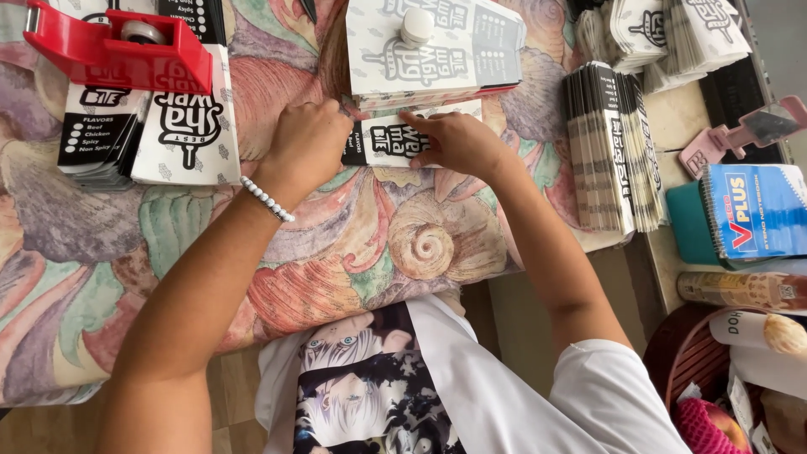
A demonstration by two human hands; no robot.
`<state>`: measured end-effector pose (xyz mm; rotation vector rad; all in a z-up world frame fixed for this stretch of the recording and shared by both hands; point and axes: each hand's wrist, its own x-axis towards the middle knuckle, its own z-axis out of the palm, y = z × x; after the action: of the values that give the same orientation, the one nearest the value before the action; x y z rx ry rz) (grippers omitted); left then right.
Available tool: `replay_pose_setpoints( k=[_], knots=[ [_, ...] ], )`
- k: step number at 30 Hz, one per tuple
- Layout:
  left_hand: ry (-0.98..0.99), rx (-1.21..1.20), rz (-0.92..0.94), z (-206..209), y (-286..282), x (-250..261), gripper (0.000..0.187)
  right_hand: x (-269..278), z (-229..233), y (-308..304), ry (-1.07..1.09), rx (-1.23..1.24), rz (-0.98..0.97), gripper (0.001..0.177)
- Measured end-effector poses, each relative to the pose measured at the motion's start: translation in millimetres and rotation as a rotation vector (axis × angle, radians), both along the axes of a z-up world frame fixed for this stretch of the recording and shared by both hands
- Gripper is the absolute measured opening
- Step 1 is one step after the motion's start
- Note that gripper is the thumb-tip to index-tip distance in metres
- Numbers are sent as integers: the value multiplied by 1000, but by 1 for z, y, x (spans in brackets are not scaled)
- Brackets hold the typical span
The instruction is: The person sorts and stacks printed packaging labels on a table, flipping and aligning them by hand before picking up the completed stack.
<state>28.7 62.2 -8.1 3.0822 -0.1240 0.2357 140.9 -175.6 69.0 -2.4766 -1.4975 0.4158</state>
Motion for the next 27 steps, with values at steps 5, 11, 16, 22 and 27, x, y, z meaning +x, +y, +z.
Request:
replay_pose_setpoints(
  k=[5,11,16,22,27],
  knots=[
    [-172,-200,-53,29,-30,-12,23,12,-6,6,13,-98,-16,77],
    [-430,-114,-91,-9,-22,-18,28,15,-4,9,40,-139,-10,79],
    [-407,-103,-99,-1,-27,-26,36,18,14,-13,19,-202,-34,82],
    [-395,-110,-103,-14,-26,-24,34,52,4,-82,82,-254,-245,98],
    [-297,-96,-103,15,-33,-33,53,30,58,-104,162,-17,-450,79]
  ],
)
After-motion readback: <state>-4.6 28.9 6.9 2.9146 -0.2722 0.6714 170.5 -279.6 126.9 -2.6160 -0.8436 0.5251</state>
